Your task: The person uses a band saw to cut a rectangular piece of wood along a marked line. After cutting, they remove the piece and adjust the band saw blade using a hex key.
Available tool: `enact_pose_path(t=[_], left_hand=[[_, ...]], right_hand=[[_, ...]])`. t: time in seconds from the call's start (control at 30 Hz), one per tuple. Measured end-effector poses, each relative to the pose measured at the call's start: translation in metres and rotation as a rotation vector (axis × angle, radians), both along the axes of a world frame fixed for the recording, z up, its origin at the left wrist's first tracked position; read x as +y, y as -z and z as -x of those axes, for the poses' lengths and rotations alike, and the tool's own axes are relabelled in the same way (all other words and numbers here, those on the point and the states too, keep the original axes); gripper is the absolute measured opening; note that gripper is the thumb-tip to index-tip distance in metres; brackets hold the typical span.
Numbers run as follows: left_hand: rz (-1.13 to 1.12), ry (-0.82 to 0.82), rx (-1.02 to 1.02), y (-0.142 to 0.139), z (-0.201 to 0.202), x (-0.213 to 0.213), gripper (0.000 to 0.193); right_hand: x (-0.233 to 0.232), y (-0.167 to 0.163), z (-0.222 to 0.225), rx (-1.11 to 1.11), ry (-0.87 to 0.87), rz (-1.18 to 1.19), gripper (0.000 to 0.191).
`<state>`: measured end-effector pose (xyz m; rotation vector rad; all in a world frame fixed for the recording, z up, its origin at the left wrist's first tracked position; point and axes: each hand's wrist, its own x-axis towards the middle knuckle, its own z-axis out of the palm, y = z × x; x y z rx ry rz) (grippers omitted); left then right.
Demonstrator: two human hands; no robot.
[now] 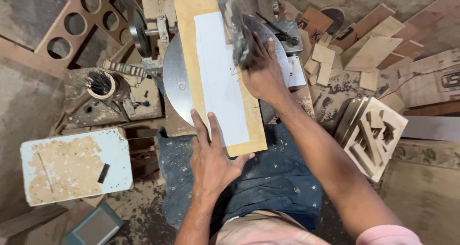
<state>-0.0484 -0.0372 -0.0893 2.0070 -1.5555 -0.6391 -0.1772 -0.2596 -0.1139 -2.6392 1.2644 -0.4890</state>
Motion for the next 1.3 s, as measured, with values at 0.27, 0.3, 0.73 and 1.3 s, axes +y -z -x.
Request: enact_pose_path(t=[0.27,0.3,0.73,1.3], left_hand=[[0.036,0.011,-0.014,-0.002,0.002,-0.005,0.136],[0.031,0.009,-0.013,-0.001,0.001,-0.005,0.136],[-0.034,0.012,-0.017,-0.002,0.003,-0.009,0.139],[0.058,0.007,-0.032,0.001,-0.002,-0.01,0.137]], right_hand=[[-0.002,0.002,0.002,-0.063,0.025,-0.042,0.059],[-0.002,0.003,0.002,-0.083,0.006,0.002,0.059],[-0.007,0.005,0.002,-0.012,0.04,-0.042,0.068],[-0.013,0.01,-0.001,-0.046,0.017,-0.001,0.068]])
